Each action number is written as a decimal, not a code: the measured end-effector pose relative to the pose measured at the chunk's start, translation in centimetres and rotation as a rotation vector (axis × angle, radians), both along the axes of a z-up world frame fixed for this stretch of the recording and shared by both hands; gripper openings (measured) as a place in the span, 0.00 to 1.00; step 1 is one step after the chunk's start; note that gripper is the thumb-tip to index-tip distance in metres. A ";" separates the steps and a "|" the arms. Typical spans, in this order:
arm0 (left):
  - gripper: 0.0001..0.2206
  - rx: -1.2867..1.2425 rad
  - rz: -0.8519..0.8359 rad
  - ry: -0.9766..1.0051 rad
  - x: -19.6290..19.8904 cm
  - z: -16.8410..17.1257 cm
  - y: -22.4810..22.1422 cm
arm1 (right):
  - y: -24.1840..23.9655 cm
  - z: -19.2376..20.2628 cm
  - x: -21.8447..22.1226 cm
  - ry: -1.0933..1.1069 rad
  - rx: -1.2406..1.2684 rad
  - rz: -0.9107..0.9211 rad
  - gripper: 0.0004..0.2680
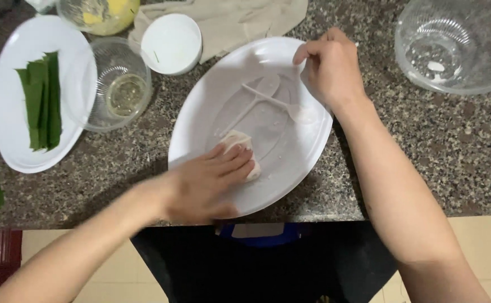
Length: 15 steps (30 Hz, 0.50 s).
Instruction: Kneading and shaping a small piece of white dough on a plate.
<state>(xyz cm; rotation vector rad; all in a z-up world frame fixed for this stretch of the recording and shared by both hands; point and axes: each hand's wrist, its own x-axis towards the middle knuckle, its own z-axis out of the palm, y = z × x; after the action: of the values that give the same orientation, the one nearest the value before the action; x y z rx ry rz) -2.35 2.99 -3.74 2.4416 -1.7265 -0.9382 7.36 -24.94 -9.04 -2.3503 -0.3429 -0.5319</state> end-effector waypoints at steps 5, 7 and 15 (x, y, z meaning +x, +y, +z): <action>0.16 -0.751 0.250 0.168 2.4 4.3 -0.2 | -0.2 -0.3 0.5 0.025 -0.021 -0.020 0.14; 0.15 -0.761 0.208 0.074 3.5 3.3 -1.0 | -0.3 -0.6 0.3 0.004 -0.046 -0.007 0.14; 0.21 0.017 0.204 -0.560 6.4 2.2 -3.1 | 0.1 0.1 0.3 0.042 -0.010 -0.003 0.14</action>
<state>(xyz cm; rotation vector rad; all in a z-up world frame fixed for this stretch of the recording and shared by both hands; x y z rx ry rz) 4.03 -0.07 -1.54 3.0177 -1.5275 -0.2583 7.61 -24.87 -8.96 -2.3683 -0.3236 -0.4830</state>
